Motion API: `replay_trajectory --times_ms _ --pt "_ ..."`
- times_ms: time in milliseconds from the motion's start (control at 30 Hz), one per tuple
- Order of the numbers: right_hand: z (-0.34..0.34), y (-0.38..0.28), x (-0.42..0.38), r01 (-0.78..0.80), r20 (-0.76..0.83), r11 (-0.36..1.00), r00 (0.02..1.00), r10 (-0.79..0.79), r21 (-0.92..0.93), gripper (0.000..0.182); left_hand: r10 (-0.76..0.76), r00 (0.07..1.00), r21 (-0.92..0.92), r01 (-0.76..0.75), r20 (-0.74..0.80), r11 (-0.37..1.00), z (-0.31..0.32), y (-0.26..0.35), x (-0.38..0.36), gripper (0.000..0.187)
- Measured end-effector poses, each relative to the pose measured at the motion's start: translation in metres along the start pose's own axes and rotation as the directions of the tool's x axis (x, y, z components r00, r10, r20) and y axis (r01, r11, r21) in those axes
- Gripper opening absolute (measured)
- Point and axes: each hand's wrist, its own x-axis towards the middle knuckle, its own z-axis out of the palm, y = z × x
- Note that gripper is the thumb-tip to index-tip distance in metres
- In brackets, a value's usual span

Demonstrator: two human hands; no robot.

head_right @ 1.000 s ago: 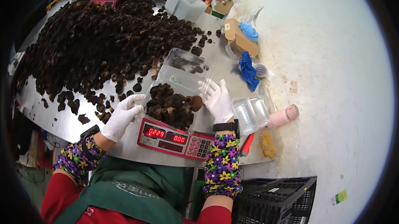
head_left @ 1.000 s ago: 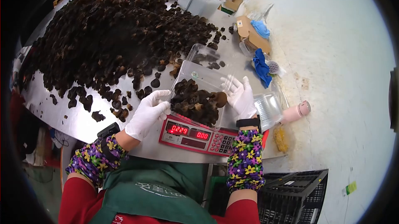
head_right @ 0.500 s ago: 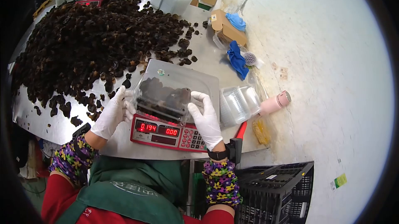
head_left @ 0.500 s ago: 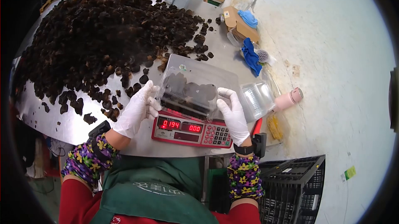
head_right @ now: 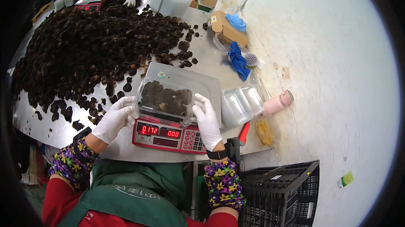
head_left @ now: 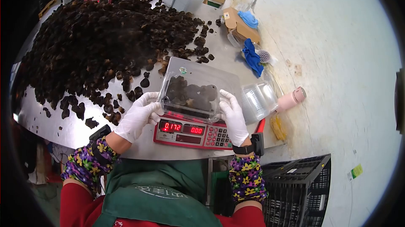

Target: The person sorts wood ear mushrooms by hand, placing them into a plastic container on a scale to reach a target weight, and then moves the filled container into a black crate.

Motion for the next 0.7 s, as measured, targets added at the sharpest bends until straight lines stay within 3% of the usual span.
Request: replay_trajectory --times_ms 100,133,267,433,567,700 --pt "0.009 -0.001 -0.010 -0.066 -0.010 0.998 0.998 0.066 -0.023 0.044 -0.025 0.999 0.035 0.026 -0.037 0.999 0.000 0.002 0.000 0.027" --pt "0.006 0.005 -0.012 -0.093 -0.004 0.988 0.996 0.093 -0.121 0.041 -0.030 0.999 0.036 0.031 -0.042 0.999 -0.001 0.002 -0.001 0.027" --pt "0.004 0.011 -0.039 -0.283 0.066 0.959 0.957 0.284 -0.011 0.036 -0.105 0.994 -0.023 0.104 -0.035 0.994 -0.003 0.002 -0.003 0.017" --pt "0.013 -0.004 -0.062 -0.320 0.056 0.947 0.947 0.318 0.041 0.046 -0.136 0.991 0.029 0.136 -0.018 0.990 -0.005 0.006 -0.008 0.011" --pt "0.017 0.000 -0.072 -0.324 0.095 0.945 0.941 0.326 -0.035 0.054 -0.113 0.994 0.061 0.113 0.001 0.992 -0.001 0.008 -0.017 0.012" --pt "0.023 0.009 -0.077 -0.279 0.048 0.955 0.960 0.275 0.103 0.049 -0.095 0.995 0.060 0.094 0.008 0.994 -0.001 0.002 -0.020 0.013"
